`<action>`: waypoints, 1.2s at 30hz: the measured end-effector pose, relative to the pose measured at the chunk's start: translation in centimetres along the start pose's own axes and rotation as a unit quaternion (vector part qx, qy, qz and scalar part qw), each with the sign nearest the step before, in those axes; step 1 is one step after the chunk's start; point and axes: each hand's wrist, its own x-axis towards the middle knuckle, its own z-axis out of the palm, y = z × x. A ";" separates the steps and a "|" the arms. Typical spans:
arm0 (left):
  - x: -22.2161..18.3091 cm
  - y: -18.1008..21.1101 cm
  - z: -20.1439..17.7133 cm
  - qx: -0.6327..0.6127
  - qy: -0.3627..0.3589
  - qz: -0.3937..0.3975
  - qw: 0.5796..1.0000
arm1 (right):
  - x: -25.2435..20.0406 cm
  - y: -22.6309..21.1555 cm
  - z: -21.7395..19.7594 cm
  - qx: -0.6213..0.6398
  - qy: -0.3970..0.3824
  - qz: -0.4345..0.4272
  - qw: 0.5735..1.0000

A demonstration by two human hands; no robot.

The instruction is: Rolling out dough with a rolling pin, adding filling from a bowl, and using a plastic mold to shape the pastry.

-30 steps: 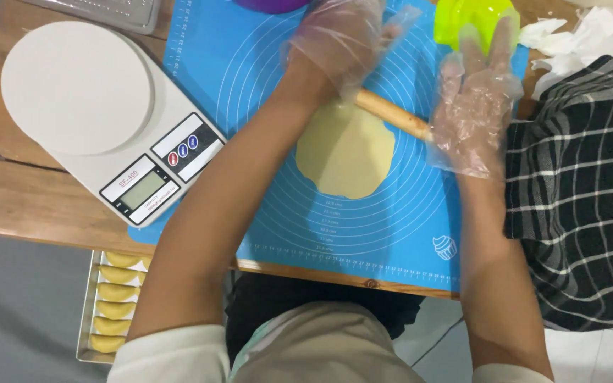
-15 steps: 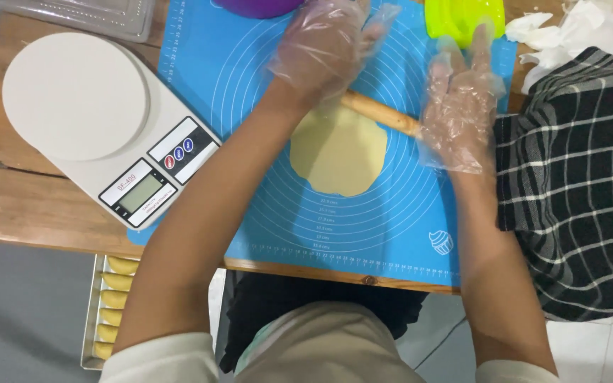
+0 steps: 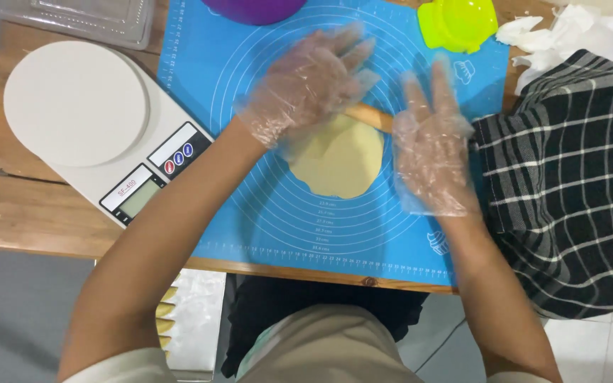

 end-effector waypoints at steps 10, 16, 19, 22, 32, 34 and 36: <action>1.1 -1.9 3.3 0.016 -0.026 -0.053 0.998 | 2.7 -2.0 2.8 0.708 -0.343 0.172 0.593; -0.5 2.5 -4.8 -0.217 -0.164 -0.283 0.920 | 1.1 -0.5 -0.9 0.712 -0.356 0.122 0.593; -3.0 3.7 -5.1 -0.187 -0.179 -0.288 0.922 | -0.6 -0.6 -2.4 0.718 -0.342 0.102 0.598; -4.6 5.3 -6.5 -0.155 -0.174 -0.267 0.935 | -1.7 -0.1 -3.9 0.727 -0.329 0.087 0.596; -6.5 8.6 -9.3 -0.123 -0.159 -0.254 0.946 | -4.8 1.4 -6.7 0.762 -0.130 0.124 0.622; -4.9 7.3 -9.0 -0.144 -0.190 -0.273 0.932 | -3.9 0.3 -5.4 0.765 -0.122 0.153 0.614; -4.3 6.0 -7.6 -0.160 -0.216 -0.292 0.918 | -2.2 -0.2 -4.3 0.765 -0.108 0.185 0.608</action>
